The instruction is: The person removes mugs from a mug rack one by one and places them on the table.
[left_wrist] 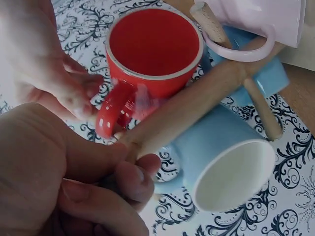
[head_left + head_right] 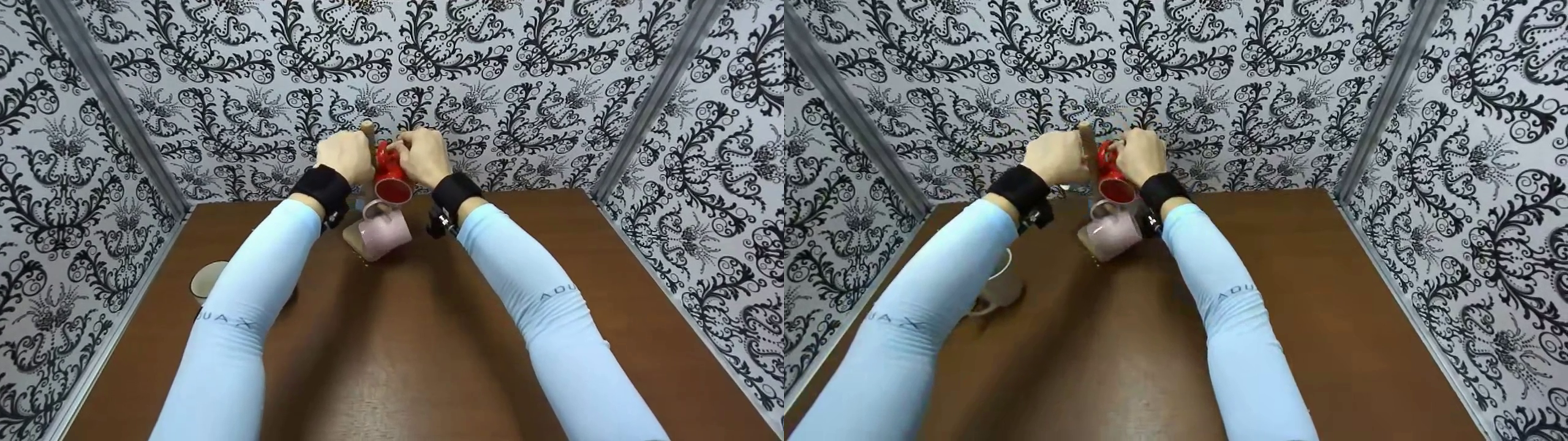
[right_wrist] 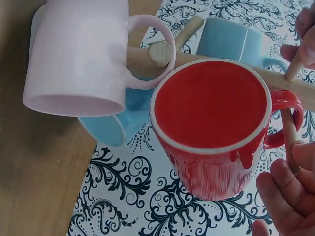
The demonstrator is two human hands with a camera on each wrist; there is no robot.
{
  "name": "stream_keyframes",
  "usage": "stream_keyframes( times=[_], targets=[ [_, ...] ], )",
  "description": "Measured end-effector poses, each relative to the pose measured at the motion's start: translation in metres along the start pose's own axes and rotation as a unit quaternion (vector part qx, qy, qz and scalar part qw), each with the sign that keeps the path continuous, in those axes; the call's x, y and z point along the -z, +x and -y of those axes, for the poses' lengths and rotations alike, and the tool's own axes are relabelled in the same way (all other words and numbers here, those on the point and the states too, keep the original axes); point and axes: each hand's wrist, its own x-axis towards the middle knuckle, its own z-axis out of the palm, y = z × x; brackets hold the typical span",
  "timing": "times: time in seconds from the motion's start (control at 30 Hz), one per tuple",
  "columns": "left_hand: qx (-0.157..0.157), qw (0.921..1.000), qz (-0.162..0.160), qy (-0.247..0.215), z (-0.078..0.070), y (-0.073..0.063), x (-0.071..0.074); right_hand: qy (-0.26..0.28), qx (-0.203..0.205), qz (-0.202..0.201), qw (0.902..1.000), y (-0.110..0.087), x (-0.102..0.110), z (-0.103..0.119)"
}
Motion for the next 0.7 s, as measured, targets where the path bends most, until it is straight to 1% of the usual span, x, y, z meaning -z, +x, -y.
stream_keyframes(
  times=[0.17,0.3,0.5,0.6,0.7],
  targets=[
    [0.004,1.0000,-0.005,-0.004,0.008,0.004,-0.003,-0.003,0.017,-0.022,0.9996,-0.006,0.001,0.001],
    [0.000,0.9999,-0.010,-0.005,0.011,0.005,-0.006,-0.002,0.008,-0.026,0.9996,-0.011,0.000,0.003],
    [-0.003,0.9998,-0.018,-0.001,0.012,0.004,-0.007,0.002,-0.006,-0.021,0.9998,-0.012,0.001,0.005],
    [-0.002,0.9998,-0.021,-0.002,0.011,0.003,-0.007,0.010,-0.016,-0.012,0.9998,-0.012,0.002,0.005],
    [-0.004,0.9995,-0.032,0.004,0.011,0.001,-0.007,0.026,-0.019,-0.007,0.9995,-0.012,0.005,0.002]
  ],
)
